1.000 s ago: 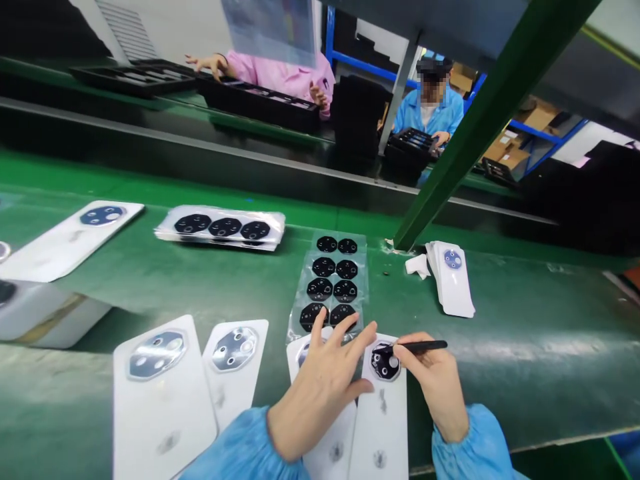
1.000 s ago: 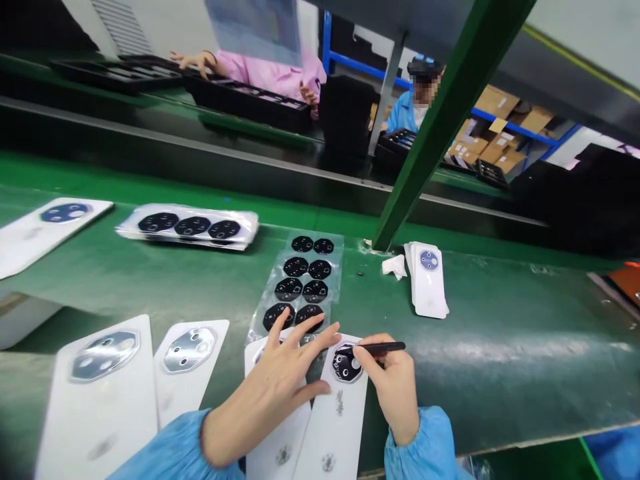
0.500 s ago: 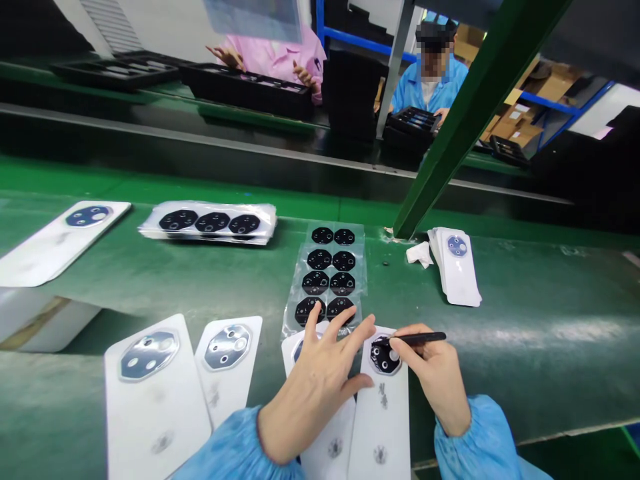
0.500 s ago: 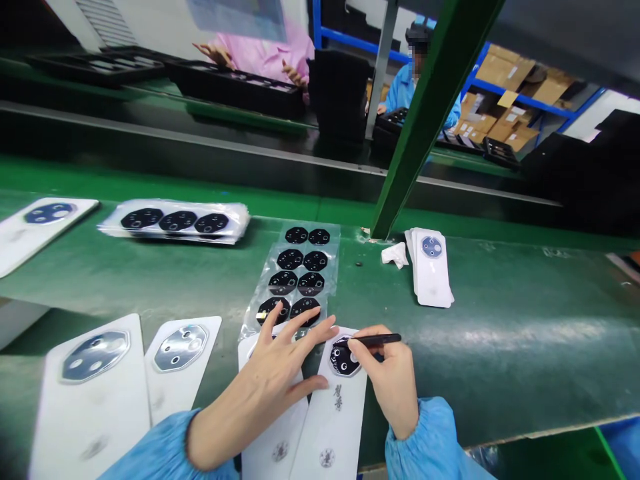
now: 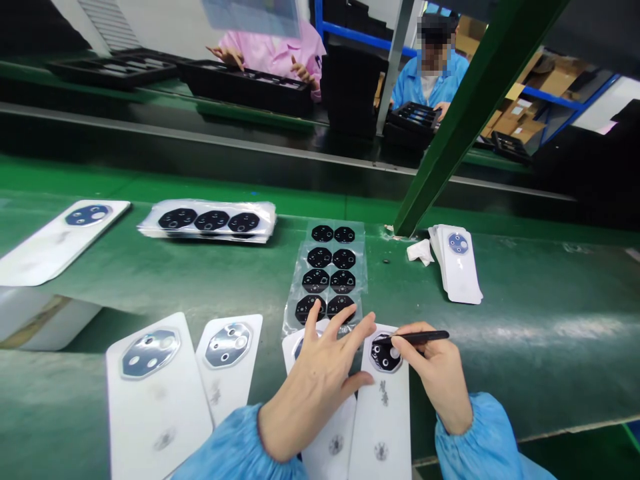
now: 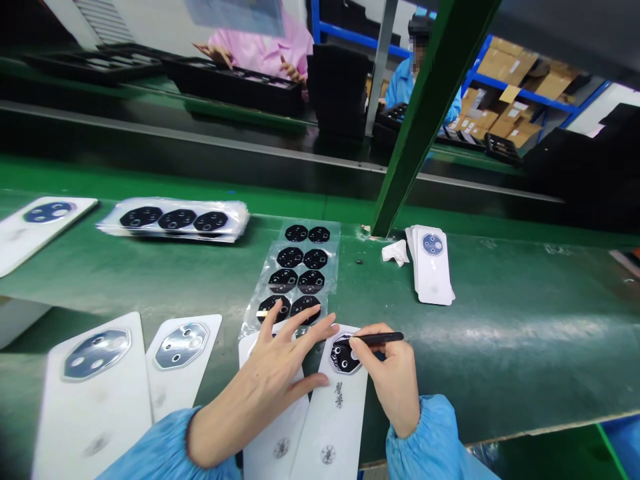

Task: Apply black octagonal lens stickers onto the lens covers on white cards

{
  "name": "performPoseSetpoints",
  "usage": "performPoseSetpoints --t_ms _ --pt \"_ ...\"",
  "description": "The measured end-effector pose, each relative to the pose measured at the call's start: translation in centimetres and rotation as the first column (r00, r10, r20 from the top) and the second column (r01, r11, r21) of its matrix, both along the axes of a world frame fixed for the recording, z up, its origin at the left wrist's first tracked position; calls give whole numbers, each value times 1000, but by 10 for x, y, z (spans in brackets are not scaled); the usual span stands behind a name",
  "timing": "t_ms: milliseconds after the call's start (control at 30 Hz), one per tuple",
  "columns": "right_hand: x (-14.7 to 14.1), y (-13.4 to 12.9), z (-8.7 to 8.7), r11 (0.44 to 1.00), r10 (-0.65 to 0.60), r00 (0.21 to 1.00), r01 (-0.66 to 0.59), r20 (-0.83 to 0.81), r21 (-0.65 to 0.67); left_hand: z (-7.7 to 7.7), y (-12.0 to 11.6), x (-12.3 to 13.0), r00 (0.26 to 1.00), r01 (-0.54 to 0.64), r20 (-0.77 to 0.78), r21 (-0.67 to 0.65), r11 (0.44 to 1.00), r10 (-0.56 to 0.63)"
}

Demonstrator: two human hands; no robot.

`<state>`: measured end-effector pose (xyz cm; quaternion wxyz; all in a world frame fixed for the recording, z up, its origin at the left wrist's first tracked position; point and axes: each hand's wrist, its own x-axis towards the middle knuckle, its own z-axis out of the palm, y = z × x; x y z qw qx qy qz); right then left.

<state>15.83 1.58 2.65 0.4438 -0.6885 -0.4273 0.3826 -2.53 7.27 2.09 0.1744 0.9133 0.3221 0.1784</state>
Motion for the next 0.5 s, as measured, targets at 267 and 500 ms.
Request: performPoseSetpoints --t_ms 267,500 --pt "-1 1 1 1000 -7 1000 7 23 5 -1 0 0 1000 -18 14 29 999 18" --pt "-1 1 0 1000 -26 1000 26 4 16 -1 0 1 1000 -12 15 19 1000 12"
